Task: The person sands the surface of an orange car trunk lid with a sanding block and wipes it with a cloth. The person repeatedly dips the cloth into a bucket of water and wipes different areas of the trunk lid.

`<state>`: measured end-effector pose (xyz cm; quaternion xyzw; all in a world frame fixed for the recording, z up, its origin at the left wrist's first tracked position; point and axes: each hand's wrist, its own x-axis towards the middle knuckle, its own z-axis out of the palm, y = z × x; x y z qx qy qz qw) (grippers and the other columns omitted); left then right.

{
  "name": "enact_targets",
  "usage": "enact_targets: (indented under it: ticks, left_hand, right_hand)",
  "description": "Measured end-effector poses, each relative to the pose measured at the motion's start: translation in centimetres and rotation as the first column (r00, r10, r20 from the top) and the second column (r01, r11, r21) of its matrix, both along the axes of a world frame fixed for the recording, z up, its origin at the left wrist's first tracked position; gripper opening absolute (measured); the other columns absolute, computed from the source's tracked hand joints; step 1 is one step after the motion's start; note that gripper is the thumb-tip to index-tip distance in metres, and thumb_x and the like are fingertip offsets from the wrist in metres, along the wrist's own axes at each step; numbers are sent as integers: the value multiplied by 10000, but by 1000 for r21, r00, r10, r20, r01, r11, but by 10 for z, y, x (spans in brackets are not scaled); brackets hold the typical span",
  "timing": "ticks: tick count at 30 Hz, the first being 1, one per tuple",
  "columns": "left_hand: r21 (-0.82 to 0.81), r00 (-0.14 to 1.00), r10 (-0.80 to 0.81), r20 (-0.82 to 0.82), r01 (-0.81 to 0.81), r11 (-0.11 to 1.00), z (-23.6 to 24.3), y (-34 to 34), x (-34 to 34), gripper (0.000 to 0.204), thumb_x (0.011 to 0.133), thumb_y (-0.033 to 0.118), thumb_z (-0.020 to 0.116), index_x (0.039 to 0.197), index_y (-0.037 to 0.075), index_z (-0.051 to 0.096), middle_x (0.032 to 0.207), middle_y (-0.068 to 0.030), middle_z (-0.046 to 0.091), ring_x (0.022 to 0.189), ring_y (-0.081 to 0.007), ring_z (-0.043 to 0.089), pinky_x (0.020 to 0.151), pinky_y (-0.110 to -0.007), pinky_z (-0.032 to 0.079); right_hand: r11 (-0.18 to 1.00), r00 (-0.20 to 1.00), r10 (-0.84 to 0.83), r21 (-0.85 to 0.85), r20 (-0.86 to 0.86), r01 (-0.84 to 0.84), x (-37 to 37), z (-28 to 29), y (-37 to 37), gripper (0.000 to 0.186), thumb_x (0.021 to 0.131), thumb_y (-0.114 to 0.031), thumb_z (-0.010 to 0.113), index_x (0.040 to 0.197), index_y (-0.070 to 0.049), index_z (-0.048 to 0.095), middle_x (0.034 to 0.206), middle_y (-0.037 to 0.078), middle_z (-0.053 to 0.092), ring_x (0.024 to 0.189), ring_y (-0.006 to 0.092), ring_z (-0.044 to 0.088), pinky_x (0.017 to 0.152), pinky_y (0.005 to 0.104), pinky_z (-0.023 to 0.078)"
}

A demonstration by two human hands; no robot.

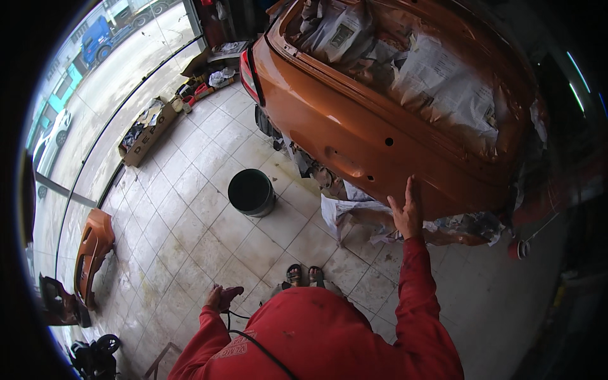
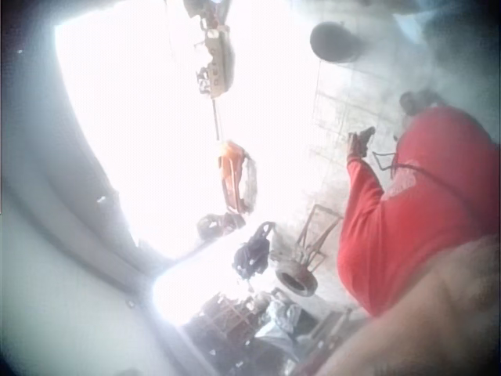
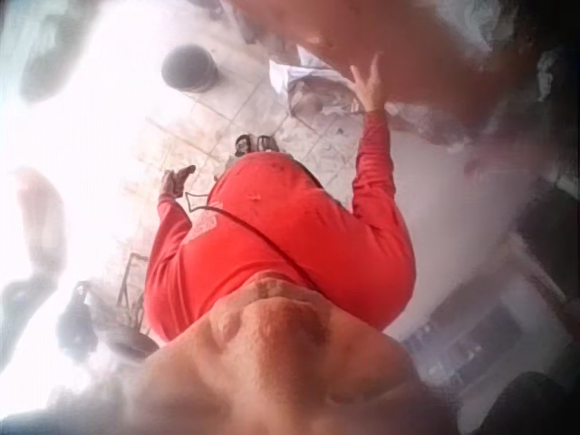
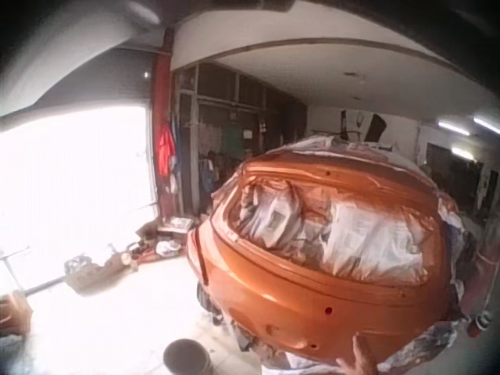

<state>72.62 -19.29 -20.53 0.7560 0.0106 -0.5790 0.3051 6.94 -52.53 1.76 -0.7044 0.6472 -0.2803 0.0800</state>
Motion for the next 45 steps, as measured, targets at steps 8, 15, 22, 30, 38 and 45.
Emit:
enact_targets:
  ticks: [8, 15, 22, 30, 38, 45]
  left_hand:
    - [-133, 854, 391, -343, -456, 880, -33, 33, -13, 352, 1123, 327, 488, 1323, 69, 617, 1138, -169, 756, 899, -294, 756, 699, -416, 620]
    - [-256, 919, 368, -142, -393, 883, -58, -59, 19, 465, 1073, 443, 607, 1384, 97, 611, 1243, -136, 717, 966, -273, 762, 702, -466, 649]
    - [-220, 938, 242, -250, -298, 929, -135, -283, 32, 457, 1051, 402, 688, 1391, 100, 637, 1154, -58, 726, 937, -207, 725, 736, -366, 619]
    - [-20, 545, -507, 668, 695, 719, -356, -474, 58, 345, 990, 370, 712, 1165, 74, 690, 1057, -268, 723, 961, -495, 720, 821, -585, 583]
    - [96, 455, -783, 425, 837, 538, -478, -523, 71, 770, 844, 336, 874, 1502, 88, 557, 1305, -242, 713, 1223, -451, 675, 1031, -526, 562]
    - [221, 460, -806, 373, 800, 558, -556, -485, 70, 473, 852, 338, 856, 1235, 93, 728, 1179, -234, 759, 1116, -432, 729, 957, -537, 589]
  right_hand:
    - [925, 920, 349, -92, -179, -368, 115, 31, -145, 1016, 978, -409, 758, 1698, 16, 180, 1771, 240, 192, 1622, 472, 205, 1313, 522, 255]
    - [897, 763, 408, 65, -502, -437, 186, 22, -273, 1046, 969, -500, 733, 1703, 2, 182, 1787, 216, 152, 1643, 435, 159, 1329, 540, 194]
    - [874, 472, 331, 76, -817, -480, 266, 30, -390, 1072, 966, -588, 693, 1710, -15, 175, 1800, 173, 140, 1656, 400, 142, 1335, 540, 154]
    - [888, 361, 192, 5, -913, -460, 338, 31, -413, 1215, 857, -633, 798, 1709, -20, 186, 1783, 185, 193, 1642, 430, 174, 1311, 576, 217]
    - [930, 284, 181, 69, -941, -361, 349, 28, -411, 1262, 852, -660, 799, 1705, 16, 160, 1759, 276, 191, 1627, 466, 199, 1314, 550, 202]
    - [933, 315, 180, 60, -932, -356, 351, 24, -417, 1286, 839, -673, 803, 1706, 16, 150, 1761, 276, 180, 1629, 471, 185, 1313, 567, 195]
